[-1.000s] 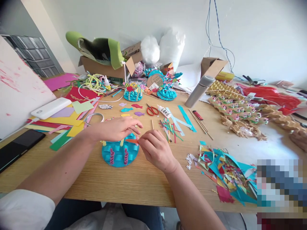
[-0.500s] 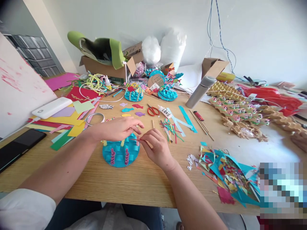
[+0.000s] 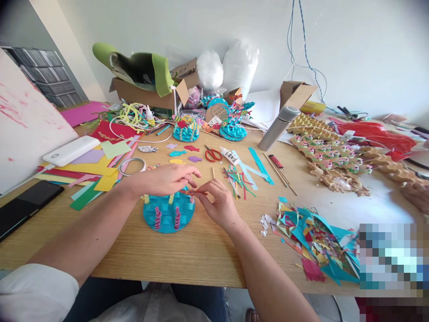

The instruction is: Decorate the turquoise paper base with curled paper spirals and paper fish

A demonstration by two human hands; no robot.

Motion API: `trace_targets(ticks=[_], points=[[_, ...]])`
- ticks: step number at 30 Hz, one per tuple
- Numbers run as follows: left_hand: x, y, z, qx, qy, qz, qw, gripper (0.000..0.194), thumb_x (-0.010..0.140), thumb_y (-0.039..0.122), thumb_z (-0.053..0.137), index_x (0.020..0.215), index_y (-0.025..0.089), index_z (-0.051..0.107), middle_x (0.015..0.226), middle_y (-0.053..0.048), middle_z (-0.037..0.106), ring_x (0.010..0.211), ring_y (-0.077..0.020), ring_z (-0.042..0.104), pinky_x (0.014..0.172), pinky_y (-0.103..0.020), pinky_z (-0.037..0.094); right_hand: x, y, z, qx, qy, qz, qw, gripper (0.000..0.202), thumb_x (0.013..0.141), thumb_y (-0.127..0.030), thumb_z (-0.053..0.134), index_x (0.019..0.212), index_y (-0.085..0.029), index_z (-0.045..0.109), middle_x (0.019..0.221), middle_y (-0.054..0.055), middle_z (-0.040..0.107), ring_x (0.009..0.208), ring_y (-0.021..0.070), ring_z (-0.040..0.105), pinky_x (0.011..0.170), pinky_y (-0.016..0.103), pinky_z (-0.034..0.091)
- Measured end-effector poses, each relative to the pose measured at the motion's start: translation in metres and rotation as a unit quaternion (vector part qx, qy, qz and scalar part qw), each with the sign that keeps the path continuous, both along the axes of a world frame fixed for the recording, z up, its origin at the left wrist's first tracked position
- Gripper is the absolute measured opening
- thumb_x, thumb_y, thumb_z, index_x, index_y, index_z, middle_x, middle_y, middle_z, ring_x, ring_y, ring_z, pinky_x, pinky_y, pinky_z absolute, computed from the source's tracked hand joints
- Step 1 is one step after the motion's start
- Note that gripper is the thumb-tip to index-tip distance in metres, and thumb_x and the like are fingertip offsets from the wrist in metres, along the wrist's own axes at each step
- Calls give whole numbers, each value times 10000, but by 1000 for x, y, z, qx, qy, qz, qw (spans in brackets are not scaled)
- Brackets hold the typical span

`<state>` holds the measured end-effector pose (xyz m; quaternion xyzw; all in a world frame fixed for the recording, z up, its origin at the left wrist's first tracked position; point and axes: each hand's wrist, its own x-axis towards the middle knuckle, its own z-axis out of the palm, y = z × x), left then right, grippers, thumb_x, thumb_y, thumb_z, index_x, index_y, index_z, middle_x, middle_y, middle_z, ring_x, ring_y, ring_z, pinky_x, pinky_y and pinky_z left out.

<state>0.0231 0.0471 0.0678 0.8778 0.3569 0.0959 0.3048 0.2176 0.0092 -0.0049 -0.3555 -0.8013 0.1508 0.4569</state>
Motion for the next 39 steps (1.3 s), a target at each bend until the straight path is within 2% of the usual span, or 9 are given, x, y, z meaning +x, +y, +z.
trace_targets(ticks=[8, 21, 28, 32, 35, 39], points=[[2, -1, 5, 0, 14, -8, 1000, 374, 882, 138, 354, 1220, 169, 513, 1081, -76, 713, 977, -158, 667, 769, -240, 472, 0, 0, 1, -5, -8, -15, 1000, 72, 849, -180, 642, 792, -216, 616, 723, 18, 656, 683, 162, 585, 653, 322, 444], [4, -2, 3, 46, 36, -13, 998, 372, 891, 190, 373, 1225, 175, 538, 1140, -76, 674, 994, -185, 634, 780, -262, 455, -1, 1, 1, 0, -5, -33, 999, 106, 834, -168, 638, 750, -215, 594, 676, 8, 636, 648, 162, 565, 623, 313, 426], [5, -2, 4, 25, 34, -1, 999, 383, 877, 168, 383, 1229, 167, 537, 1099, -68, 700, 987, -176, 642, 779, -255, 462, -2, 0, 2, 27, -15, -30, 999, 94, 843, -174, 632, 765, -213, 597, 660, 7, 615, 645, 165, 561, 633, 321, 415], [5, 0, 3, 44, 38, 8, 998, 372, 847, 131, 386, 1150, 145, 601, 1136, -78, 689, 1057, -180, 618, 854, -266, 461, -2, 0, 1, 42, -30, -31, 998, 94, 856, -194, 624, 768, -212, 593, 683, 16, 619, 662, 167, 552, 650, 333, 417], [5, 2, 2, 71, 59, 1, 996, 337, 862, 169, 392, 1061, 145, 662, 1152, -87, 684, 1099, -206, 595, 897, -293, 451, -1, 0, 1, 44, -36, -34, 998, 103, 860, -192, 616, 763, -214, 592, 685, 18, 621, 662, 167, 547, 650, 338, 418], [5, 2, 2, 70, 76, -23, 994, 329, 876, 198, 385, 941, 145, 704, 1060, -85, 709, 1036, -206, 614, 872, -288, 459, -2, 0, 1, 38, -37, -37, 998, 104, 864, -205, 616, 764, -218, 597, 691, 21, 633, 663, 170, 555, 653, 345, 424]])
